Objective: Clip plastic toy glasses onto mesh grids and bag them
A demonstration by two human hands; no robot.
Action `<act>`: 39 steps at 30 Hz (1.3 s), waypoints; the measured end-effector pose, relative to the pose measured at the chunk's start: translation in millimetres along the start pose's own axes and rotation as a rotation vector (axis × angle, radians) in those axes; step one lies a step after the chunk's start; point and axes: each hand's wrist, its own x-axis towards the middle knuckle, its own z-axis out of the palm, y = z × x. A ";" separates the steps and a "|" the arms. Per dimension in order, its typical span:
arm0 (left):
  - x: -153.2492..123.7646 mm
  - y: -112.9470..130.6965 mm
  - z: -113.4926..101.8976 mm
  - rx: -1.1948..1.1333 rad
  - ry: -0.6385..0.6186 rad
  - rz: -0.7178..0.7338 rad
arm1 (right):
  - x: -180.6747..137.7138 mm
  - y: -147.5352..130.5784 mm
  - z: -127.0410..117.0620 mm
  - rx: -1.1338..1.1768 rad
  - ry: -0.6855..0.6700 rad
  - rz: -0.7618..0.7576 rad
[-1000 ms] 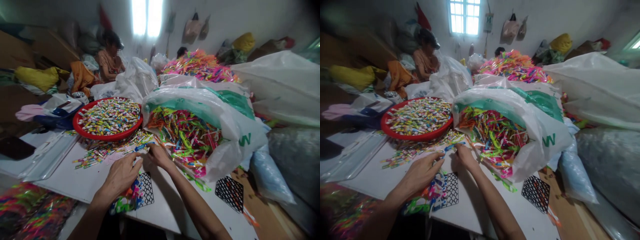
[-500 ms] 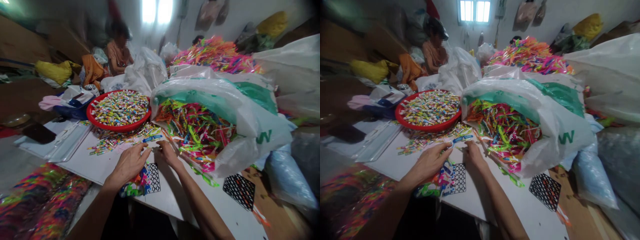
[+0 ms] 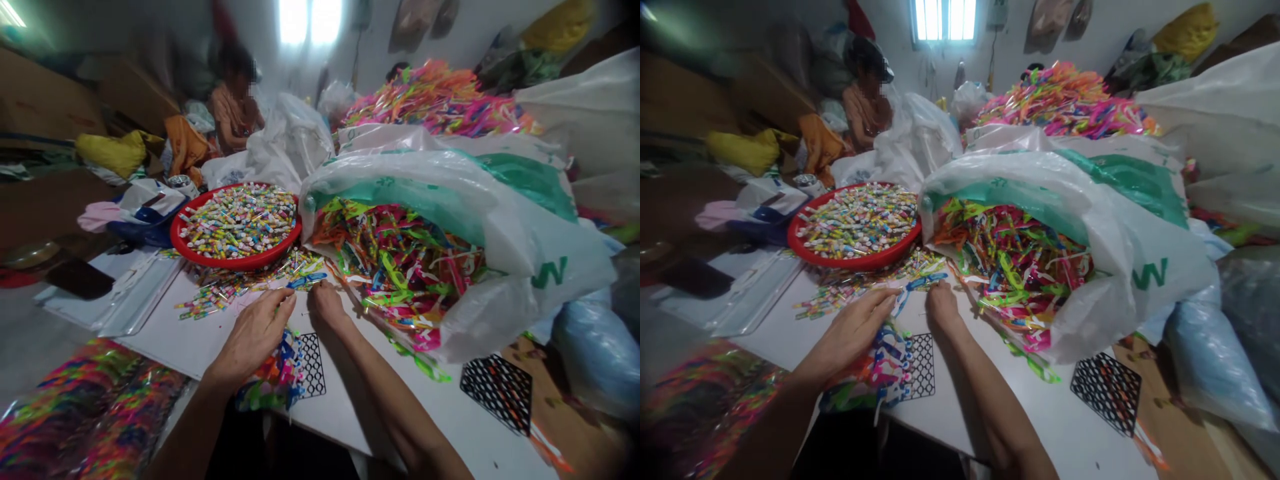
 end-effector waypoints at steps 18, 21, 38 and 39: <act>-0.6 4.1 4.2 0.127 -0.098 -0.036 | 19.9 48.5 -83.7 -0.184 0.081 0.218; -0.2 2.9 5.3 0.147 -0.080 -0.029 | 23.4 64.1 -88.7 -0.178 0.035 0.215; -0.3 1.2 6.0 0.158 -0.044 -0.028 | -53.7 39.8 -43.2 -0.091 0.055 0.054; 0.0 1.8 6.4 0.159 -0.043 -0.026 | -47.5 41.6 -47.1 -0.108 0.111 0.077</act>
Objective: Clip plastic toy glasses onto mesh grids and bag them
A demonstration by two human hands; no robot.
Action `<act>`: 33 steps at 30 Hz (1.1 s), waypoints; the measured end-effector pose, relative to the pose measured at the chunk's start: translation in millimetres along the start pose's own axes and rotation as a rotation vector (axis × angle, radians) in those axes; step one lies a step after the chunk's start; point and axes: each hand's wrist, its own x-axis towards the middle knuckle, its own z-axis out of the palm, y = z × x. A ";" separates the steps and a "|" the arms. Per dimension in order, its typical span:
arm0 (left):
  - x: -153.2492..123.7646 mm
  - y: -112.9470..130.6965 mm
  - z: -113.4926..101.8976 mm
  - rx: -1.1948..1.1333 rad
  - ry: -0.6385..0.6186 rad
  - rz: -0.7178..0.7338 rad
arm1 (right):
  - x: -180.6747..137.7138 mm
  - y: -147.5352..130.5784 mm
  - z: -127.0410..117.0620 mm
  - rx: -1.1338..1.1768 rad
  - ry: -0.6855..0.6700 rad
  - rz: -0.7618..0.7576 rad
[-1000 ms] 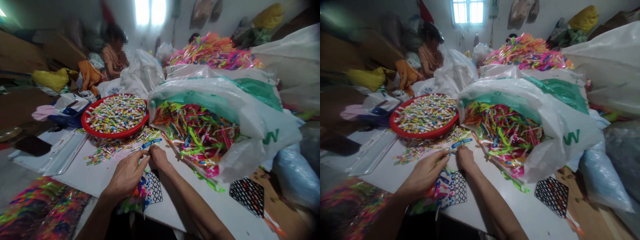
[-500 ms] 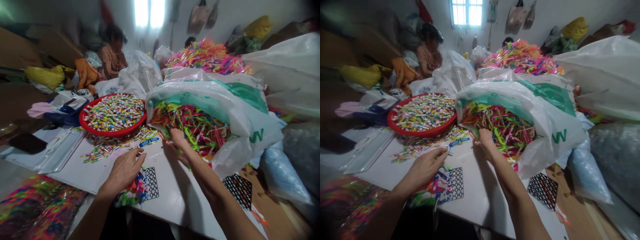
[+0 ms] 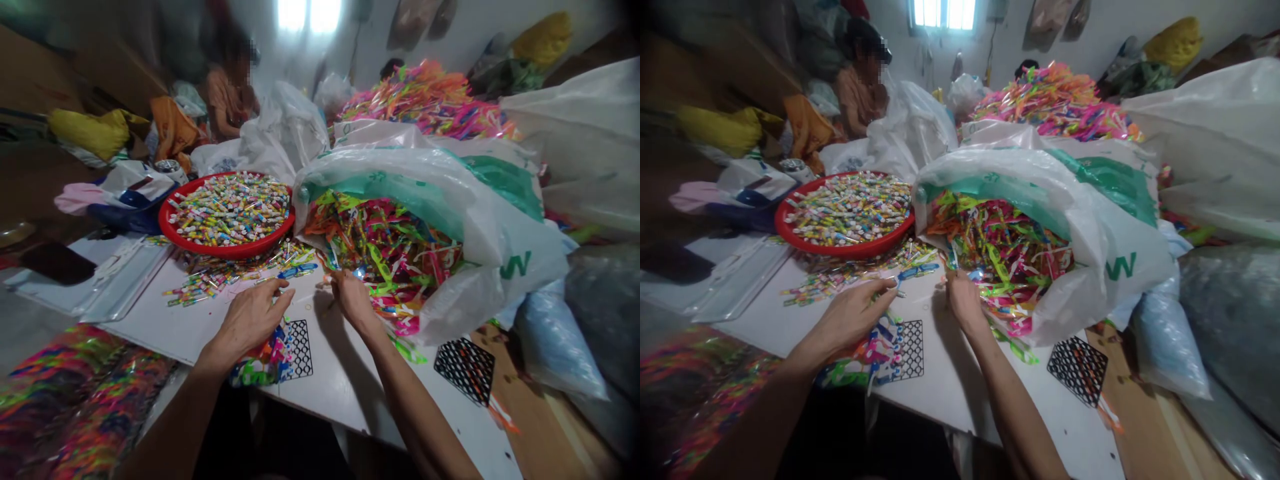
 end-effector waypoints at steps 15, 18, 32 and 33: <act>-1.1 0.8 0.0 0.014 0.008 -0.024 | 26.2 11.7 0.7 0.210 0.059 0.026; 0.0 1.6 -0.3 0.031 0.016 -0.016 | -3.6 5.4 -9.9 0.545 0.294 -0.130; -1.3 5.0 -2.3 0.075 -0.010 -0.001 | -62.3 -45.4 71.8 0.665 -0.088 -0.141; -1.6 4.9 -1.8 0.067 -0.017 0.005 | -55.1 -51.4 66.2 0.548 -0.153 -0.166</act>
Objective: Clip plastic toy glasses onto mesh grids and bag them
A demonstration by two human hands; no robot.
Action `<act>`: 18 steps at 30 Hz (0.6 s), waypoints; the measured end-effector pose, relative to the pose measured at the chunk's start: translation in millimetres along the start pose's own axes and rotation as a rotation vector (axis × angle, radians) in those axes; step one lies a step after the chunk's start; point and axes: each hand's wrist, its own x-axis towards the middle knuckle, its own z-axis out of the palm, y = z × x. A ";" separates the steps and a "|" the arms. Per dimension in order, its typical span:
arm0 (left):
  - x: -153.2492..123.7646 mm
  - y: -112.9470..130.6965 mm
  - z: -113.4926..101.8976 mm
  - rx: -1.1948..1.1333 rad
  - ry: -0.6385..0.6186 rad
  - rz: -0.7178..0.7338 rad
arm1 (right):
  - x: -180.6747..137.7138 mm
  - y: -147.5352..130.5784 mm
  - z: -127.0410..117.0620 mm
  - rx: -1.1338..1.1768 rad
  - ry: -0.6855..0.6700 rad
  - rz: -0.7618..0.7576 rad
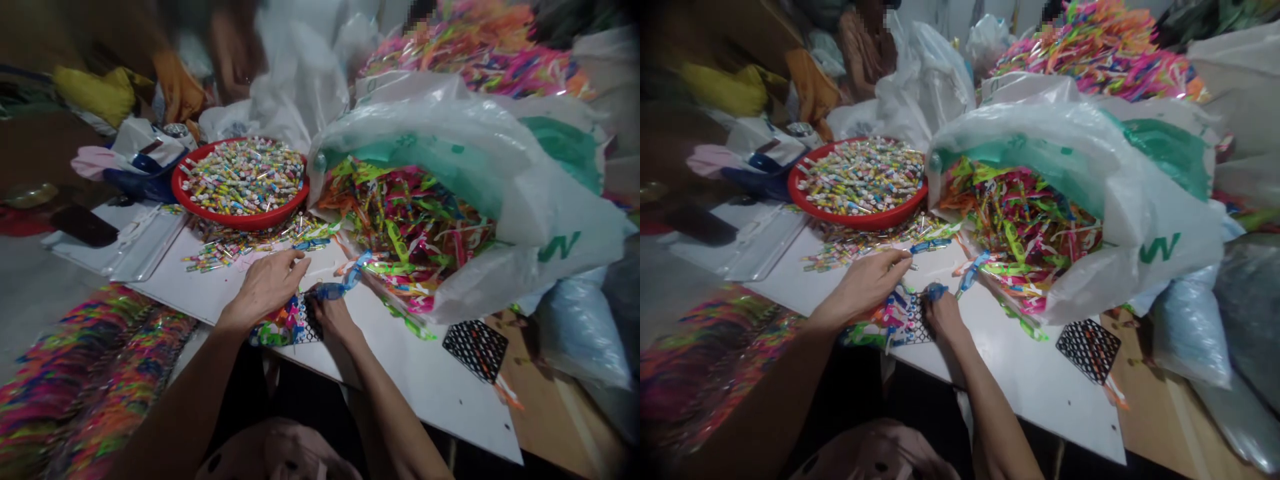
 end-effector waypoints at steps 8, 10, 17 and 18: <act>-0.5 -3.2 2.8 0.023 0.009 0.003 | 8.6 -29.2 -21.8 -0.276 -0.197 0.036; 0.3 -5.5 2.5 0.019 0.001 -0.005 | -0.9 -16.9 -34.0 -0.242 -0.135 0.122; 2.4 -5.2 0.3 0.065 -0.006 -0.020 | -12.2 15.6 -30.1 -0.328 0.141 0.494; 2.3 -5.4 -0.3 0.061 -0.016 -0.022 | -13.2 16.5 -28.1 -0.278 0.175 0.496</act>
